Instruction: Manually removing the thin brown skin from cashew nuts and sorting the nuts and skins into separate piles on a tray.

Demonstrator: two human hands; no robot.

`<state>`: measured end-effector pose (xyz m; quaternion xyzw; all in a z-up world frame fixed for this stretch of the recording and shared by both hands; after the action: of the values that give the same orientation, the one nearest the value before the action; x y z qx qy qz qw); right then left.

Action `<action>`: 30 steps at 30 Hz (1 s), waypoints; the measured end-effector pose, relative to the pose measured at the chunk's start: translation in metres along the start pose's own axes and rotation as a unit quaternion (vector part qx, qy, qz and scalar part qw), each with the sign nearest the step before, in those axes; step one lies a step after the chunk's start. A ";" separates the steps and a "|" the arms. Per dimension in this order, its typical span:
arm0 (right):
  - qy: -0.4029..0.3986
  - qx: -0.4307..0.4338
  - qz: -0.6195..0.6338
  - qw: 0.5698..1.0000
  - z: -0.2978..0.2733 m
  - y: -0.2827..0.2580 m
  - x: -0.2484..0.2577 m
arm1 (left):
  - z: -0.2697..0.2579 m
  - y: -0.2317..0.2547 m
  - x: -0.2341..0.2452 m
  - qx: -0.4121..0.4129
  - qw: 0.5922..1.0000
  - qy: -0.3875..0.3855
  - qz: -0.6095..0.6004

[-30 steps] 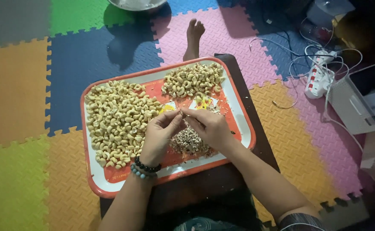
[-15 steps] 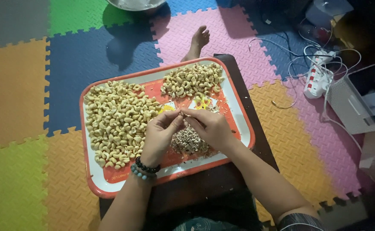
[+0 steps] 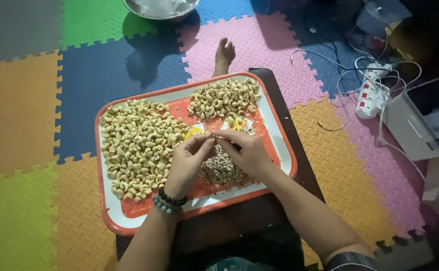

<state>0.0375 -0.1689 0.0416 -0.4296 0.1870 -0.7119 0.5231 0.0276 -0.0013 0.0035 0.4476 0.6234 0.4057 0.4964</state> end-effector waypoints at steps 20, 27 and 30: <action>0.019 -0.047 0.041 0.998 -0.006 -0.001 -0.003 | 0.003 0.000 0.002 0.036 0.995 0.020 -0.093; 0.012 -0.074 0.109 0.991 -0.008 0.009 -0.003 | -0.001 0.008 -0.002 0.056 0.993 0.009 -0.107; -0.004 -0.068 0.110 0.992 -0.005 0.003 -0.003 | -0.002 0.006 -0.002 0.061 0.994 0.008 -0.092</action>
<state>0.0355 -0.1682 0.0354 -0.4436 0.2788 -0.6344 0.5684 0.0263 -0.0022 0.0100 0.4144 0.6893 0.3232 0.4987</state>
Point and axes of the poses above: each hand's wrist, its own z-axis towards the middle knuckle, its own x-axis out of the back of the hand, y = z × x, the point moved 3 cm from there along z, towards the middle knuckle, and after that the axes turned 4 degrees about y, right-handed, at the moved point
